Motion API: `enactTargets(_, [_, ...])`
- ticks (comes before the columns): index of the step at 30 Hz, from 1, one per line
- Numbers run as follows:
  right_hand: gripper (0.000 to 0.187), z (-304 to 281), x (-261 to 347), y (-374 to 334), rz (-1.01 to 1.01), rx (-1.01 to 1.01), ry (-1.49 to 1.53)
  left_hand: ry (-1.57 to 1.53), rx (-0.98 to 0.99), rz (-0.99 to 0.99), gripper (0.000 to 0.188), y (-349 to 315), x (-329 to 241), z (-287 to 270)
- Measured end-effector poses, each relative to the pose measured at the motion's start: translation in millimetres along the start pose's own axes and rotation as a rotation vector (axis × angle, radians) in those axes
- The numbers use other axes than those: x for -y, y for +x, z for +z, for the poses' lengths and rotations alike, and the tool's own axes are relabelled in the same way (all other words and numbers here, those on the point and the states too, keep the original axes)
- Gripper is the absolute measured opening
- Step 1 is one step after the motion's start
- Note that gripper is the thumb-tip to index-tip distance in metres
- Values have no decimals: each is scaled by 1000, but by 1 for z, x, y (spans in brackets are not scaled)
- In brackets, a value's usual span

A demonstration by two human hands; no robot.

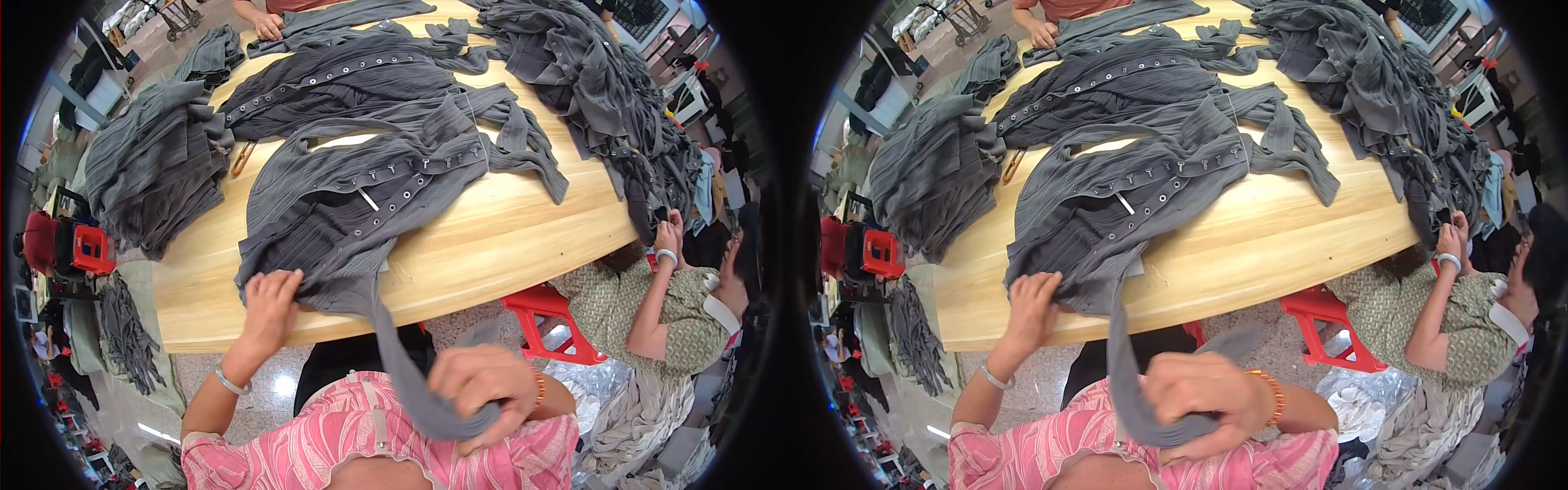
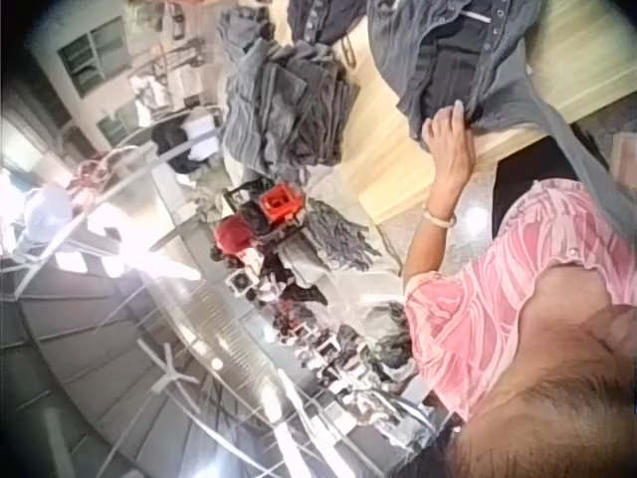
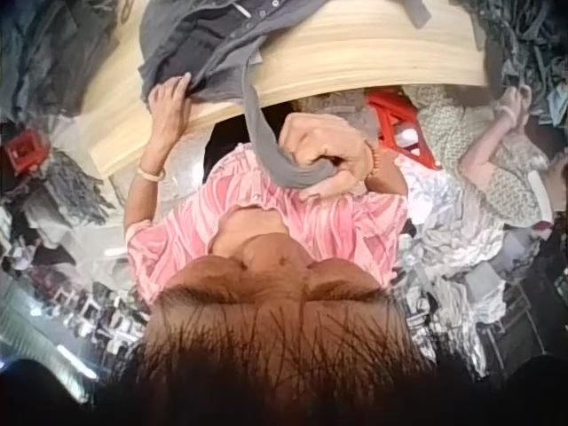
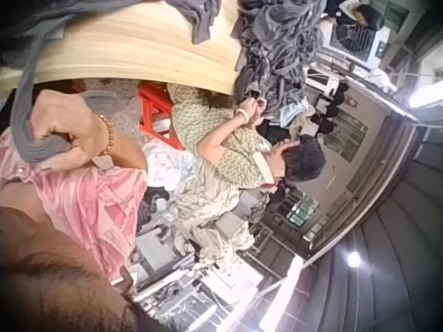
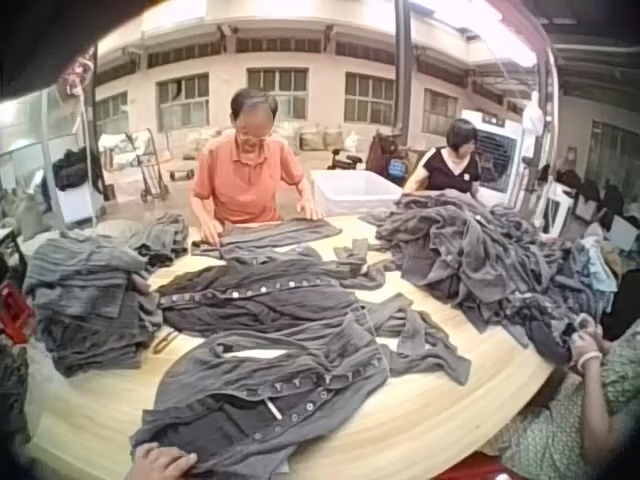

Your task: Fasten the hooks and eyes on a series of grey garments and stack them on a workbench.

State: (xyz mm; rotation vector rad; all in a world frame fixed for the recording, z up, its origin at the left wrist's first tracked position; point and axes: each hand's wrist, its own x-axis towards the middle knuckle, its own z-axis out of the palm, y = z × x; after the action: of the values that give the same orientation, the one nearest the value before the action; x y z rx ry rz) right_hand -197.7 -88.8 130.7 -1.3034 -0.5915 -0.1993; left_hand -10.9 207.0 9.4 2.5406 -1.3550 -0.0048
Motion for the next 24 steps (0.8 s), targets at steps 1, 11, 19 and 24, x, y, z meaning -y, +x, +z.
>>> enactTargets(1, [30, 13, -6, 2, 7, 37, 83, 68, -35, 28, 56, -1, 12, -2])
enactTargets(11, [42, 108, -118, -11, 322, 299, -524, 314, -271, -8, 38, 4, 70, -43])
enactTargets(19, [36, -83, -125, -34, 240, -526, -1445, -164, -63, 94, 47, -35, -29, -16])
enactTargets(24, [46, -139, -115, -18, 363, -188, -1646, -164, -169, -14, 45, 17, 10, -17])
